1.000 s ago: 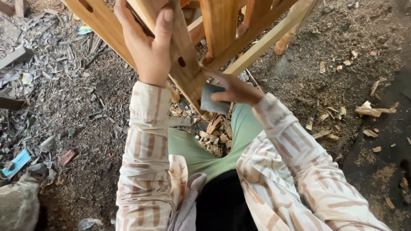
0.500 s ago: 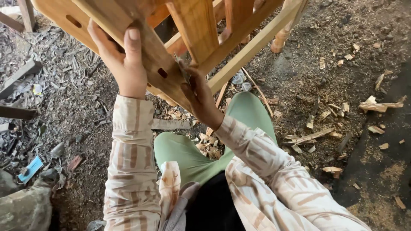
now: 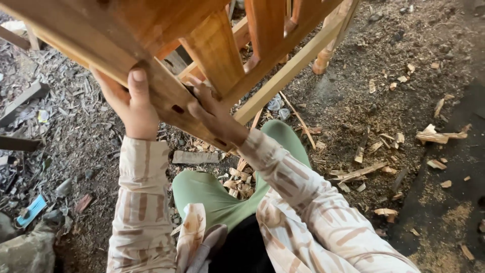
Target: The person sits on the ground and sands the legs and frame of a wooden chair using a sanding block. They hold the chair steady with one hand while moving the sanding block back and forth along the wood surfaces.
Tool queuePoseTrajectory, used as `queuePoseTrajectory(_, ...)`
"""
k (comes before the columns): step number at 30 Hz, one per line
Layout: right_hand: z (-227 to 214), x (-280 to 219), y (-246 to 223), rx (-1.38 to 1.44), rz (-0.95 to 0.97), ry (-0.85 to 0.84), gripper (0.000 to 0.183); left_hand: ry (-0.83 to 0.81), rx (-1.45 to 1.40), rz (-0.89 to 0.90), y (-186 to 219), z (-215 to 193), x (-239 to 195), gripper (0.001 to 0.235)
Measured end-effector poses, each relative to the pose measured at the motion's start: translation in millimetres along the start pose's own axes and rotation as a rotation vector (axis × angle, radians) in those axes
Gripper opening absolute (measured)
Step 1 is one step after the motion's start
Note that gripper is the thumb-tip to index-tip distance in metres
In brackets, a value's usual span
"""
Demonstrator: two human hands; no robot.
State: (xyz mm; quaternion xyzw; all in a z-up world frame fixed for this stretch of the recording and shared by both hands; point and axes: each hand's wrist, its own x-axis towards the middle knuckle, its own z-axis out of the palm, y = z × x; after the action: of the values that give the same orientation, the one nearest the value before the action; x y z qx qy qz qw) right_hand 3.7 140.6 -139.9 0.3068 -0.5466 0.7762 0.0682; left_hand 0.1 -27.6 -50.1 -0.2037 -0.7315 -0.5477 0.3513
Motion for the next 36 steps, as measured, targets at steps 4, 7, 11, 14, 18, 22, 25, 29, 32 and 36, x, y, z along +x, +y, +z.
queuePoseTrajectory(4,-3.0,13.7,-38.4,0.000,-0.006,-0.094,0.051,0.000,0.029,0.034,4.6,-1.9,-0.4,0.075)
queuePoseTrajectory(7,-10.9,-24.7,-45.4,-0.008,0.061,-0.117,0.056,0.003,0.040,0.029,-7.8,-9.6,-6.8,0.077)
queuePoseTrajectory(11,-8.3,-8.8,-53.2,-0.049,0.032,-0.155,0.070,0.016,0.026,0.021,1.2,-4.3,-0.4,0.073)
queuePoseTrajectory(14,-8.8,26.6,-32.4,-0.080,0.325,-0.263,0.096,0.098,-0.059,-0.193,13.2,-1.4,-10.1,0.088)
queuePoseTrajectory(18,-19.2,1.1,-89.5,0.062,0.241,-0.312,0.069,0.050,-0.019,-0.148,42.3,10.2,0.3,0.083)
queuePoseTrajectory(22,-17.5,10.2,-88.0,-0.242,0.296,-0.344,0.060,0.141,-0.028,-0.293,31.6,1.6,-20.2,0.096)
queuePoseTrajectory(25,-12.7,25.9,-71.7,-0.131,0.419,-0.320,0.072,0.154,-0.057,-0.264,25.6,1.0,-25.2,0.093)
queuePoseTrajectory(29,-19.2,4.3,-108.4,0.014,0.295,-0.284,0.098,0.125,-0.018,-0.192,43.9,8.3,-23.2,0.084)
queuePoseTrajectory(32,-18.2,-2.0,-78.5,-0.161,0.390,-0.248,0.114,0.178,-0.015,-0.182,38.0,6.3,-23.3,0.078)
queuePoseTrajectory(36,-0.5,31.6,-91.4,0.009,0.533,-0.252,0.127,0.202,0.018,-0.230,42.5,8.9,-14.2,0.086)
